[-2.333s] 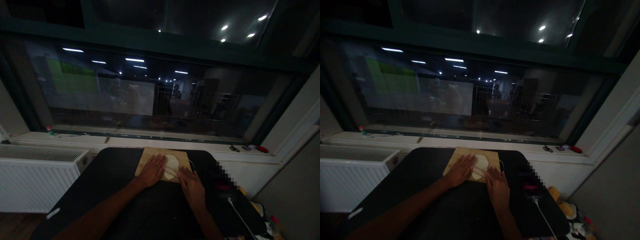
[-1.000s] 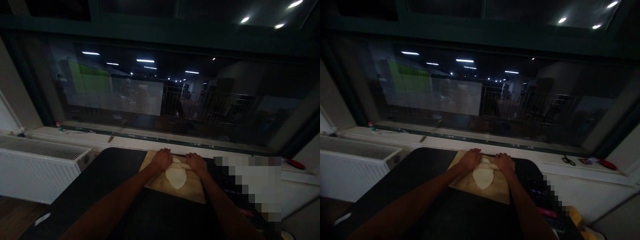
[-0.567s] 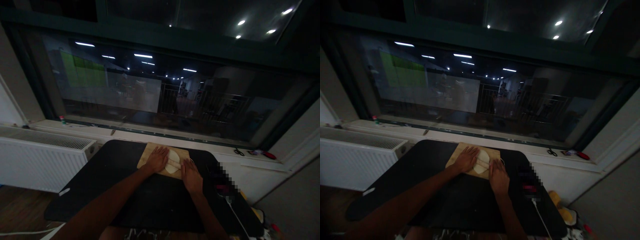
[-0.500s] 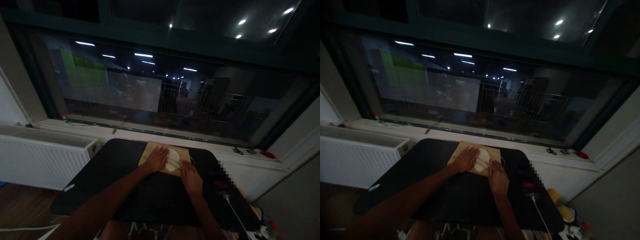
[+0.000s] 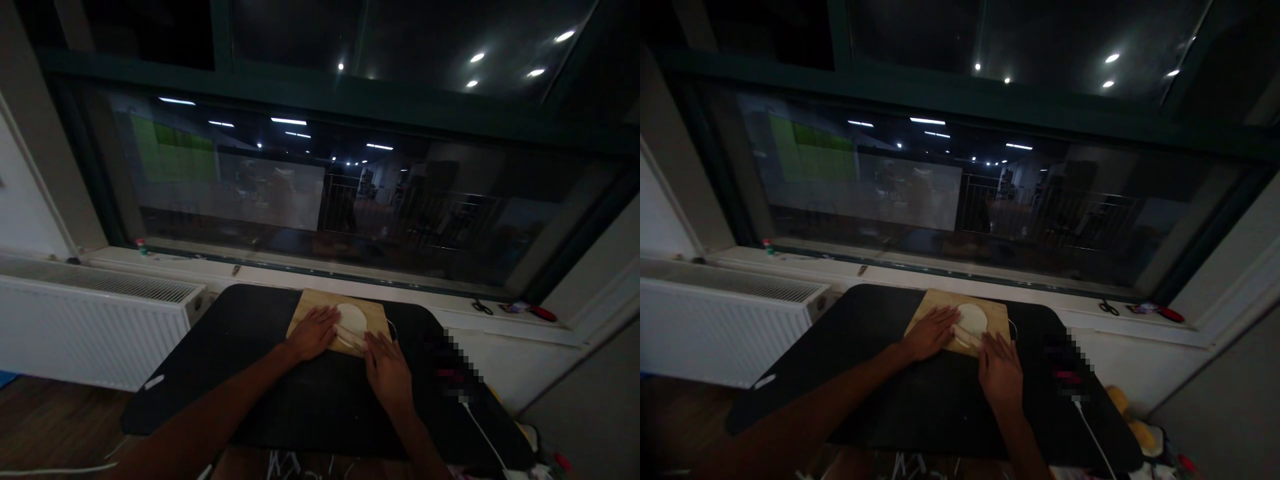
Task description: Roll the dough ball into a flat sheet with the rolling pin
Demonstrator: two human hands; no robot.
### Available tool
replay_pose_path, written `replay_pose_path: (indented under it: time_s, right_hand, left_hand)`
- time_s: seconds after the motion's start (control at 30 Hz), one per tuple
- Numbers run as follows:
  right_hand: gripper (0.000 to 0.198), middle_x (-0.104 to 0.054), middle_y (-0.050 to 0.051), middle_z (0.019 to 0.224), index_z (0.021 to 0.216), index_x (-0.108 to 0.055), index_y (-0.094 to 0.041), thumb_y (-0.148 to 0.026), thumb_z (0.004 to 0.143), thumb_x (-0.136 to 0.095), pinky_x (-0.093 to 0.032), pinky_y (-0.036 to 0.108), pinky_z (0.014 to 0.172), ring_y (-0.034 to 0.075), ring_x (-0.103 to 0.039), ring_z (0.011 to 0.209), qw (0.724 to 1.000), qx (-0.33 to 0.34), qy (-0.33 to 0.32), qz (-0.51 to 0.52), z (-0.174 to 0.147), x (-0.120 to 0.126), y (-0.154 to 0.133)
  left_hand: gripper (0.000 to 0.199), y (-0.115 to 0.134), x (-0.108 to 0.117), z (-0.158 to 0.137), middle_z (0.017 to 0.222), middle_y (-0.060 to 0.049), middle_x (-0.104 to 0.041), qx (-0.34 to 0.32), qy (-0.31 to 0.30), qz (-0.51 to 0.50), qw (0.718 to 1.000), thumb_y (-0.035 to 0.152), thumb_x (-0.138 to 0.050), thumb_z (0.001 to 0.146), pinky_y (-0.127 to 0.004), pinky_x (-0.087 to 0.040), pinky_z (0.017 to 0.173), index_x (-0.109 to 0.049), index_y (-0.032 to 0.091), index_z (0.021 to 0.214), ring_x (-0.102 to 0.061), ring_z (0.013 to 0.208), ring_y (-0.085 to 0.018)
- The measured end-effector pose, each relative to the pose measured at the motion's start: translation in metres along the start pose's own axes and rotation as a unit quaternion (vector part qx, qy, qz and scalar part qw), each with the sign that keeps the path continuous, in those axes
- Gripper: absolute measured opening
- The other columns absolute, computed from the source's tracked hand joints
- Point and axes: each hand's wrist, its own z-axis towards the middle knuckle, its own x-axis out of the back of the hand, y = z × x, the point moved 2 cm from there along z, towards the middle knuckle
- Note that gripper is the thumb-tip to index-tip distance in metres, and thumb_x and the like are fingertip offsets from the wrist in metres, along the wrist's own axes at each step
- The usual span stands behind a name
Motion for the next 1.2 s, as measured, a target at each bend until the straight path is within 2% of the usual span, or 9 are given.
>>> replay_pose_path:
  time_s: [0.07,0.13,0.27,0.37,0.57,0.7,0.8,1.0,1.2]
  right_hand:
    - [0.046,-0.055,0.005,0.141,0.132,-0.060,-0.021,-0.033,0.101,-0.029,-0.019,0.046,0.120,0.024,-0.040,0.139,0.999,-0.005,0.006,-0.041,0.017,0.001,0.006]
    - [0.047,-0.055,0.007,0.142,0.129,-0.063,-0.021,-0.036,0.101,-0.029,-0.024,0.046,0.117,0.026,-0.043,0.136,0.998,-0.019,-0.007,-0.067,0.038,0.001,0.012]
    - [0.051,-0.070,0.011,0.117,0.116,-0.068,-0.022,-0.043,0.101,-0.024,-0.046,0.038,0.094,0.024,-0.067,0.104,0.991,-0.082,-0.086,-0.064,0.082,-0.002,0.029]
    - [0.054,-0.072,0.012,0.104,0.107,-0.070,-0.021,-0.047,0.101,-0.022,-0.049,0.034,0.083,0.024,-0.069,0.094,0.987,-0.102,-0.109,-0.055,0.113,-0.010,0.041]
    - [0.064,-0.071,0.017,0.106,0.100,-0.072,-0.015,-0.053,0.100,-0.021,-0.049,0.036,0.083,0.028,-0.067,0.101,0.989,-0.102,-0.086,-0.064,0.170,-0.028,0.051]
    - [0.067,-0.072,0.017,0.099,0.099,-0.074,-0.016,-0.053,0.100,-0.019,-0.048,0.036,0.083,0.028,-0.069,0.095,0.988,-0.105,-0.091,-0.062,0.202,-0.039,0.050]
    - [0.062,-0.072,0.017,0.102,0.103,-0.074,-0.016,-0.050,0.100,-0.022,-0.047,0.034,0.084,0.027,-0.068,0.098,0.991,-0.089,-0.083,-0.058,0.222,-0.047,0.048]
    - [0.049,-0.074,0.014,0.102,0.099,-0.076,-0.019,-0.046,0.098,-0.035,-0.047,0.029,0.083,0.022,-0.069,0.098,0.988,-0.064,-0.135,-0.037,0.250,-0.064,0.057]
    - [0.039,-0.073,0.015,0.106,0.098,-0.076,-0.017,-0.041,0.094,-0.045,-0.046,0.028,0.085,0.022,-0.068,0.101,0.984,-0.051,-0.168,-0.038,0.270,-0.079,0.064]
  left_hand:
    - [0.051,-0.001,-0.004,0.009,0.157,-0.002,-0.035,0.013,0.009,0.009,1.000,0.041,-0.022,0.104,-0.043,-0.014,0.122,-0.035,0.027,0.151,-0.026,0.147,-0.018]
    - [0.051,-0.002,-0.006,0.019,0.155,-0.003,-0.040,0.021,0.006,0.017,1.000,0.041,-0.021,0.104,-0.042,-0.015,0.121,-0.038,0.025,0.149,-0.031,0.144,-0.018]
    - [0.052,-0.006,-0.011,0.045,0.145,-0.009,-0.053,0.029,-0.002,0.044,0.999,0.040,-0.020,0.104,-0.040,-0.026,0.117,-0.047,0.018,0.143,-0.045,0.136,-0.021]
    - [0.051,-0.014,-0.015,0.065,0.143,-0.011,-0.054,0.054,-0.002,0.063,0.997,0.039,-0.021,0.103,-0.042,-0.032,0.112,-0.048,0.017,0.141,-0.048,0.133,-0.023]
    - [0.042,-0.028,-0.012,0.096,0.131,-0.007,-0.062,0.078,-0.014,0.082,0.993,0.038,-0.029,0.101,-0.046,-0.038,0.102,-0.058,0.026,0.129,-0.054,0.121,-0.026]
    - [0.052,-0.038,-0.008,0.114,0.113,-0.011,-0.069,0.106,-0.004,0.095,0.990,0.042,-0.022,0.103,-0.043,-0.043,0.094,-0.069,0.020,0.107,-0.059,0.110,-0.027]
    - [0.061,-0.048,-0.011,0.127,0.103,-0.014,-0.070,0.142,0.012,0.093,0.985,0.049,-0.020,0.102,-0.040,-0.045,0.089,-0.070,0.014,0.102,-0.063,0.102,-0.027]
    - [0.076,-0.059,-0.016,0.143,0.096,-0.016,-0.073,0.174,0.019,0.095,0.980,0.065,-0.019,0.098,-0.038,-0.046,0.083,-0.075,0.014,0.092,-0.067,0.095,-0.028]
    - [0.073,-0.068,-0.014,0.152,0.091,-0.013,-0.075,0.174,0.013,0.095,0.980,0.068,-0.024,0.096,-0.035,-0.045,0.080,-0.078,0.020,0.088,-0.069,0.091,-0.027]
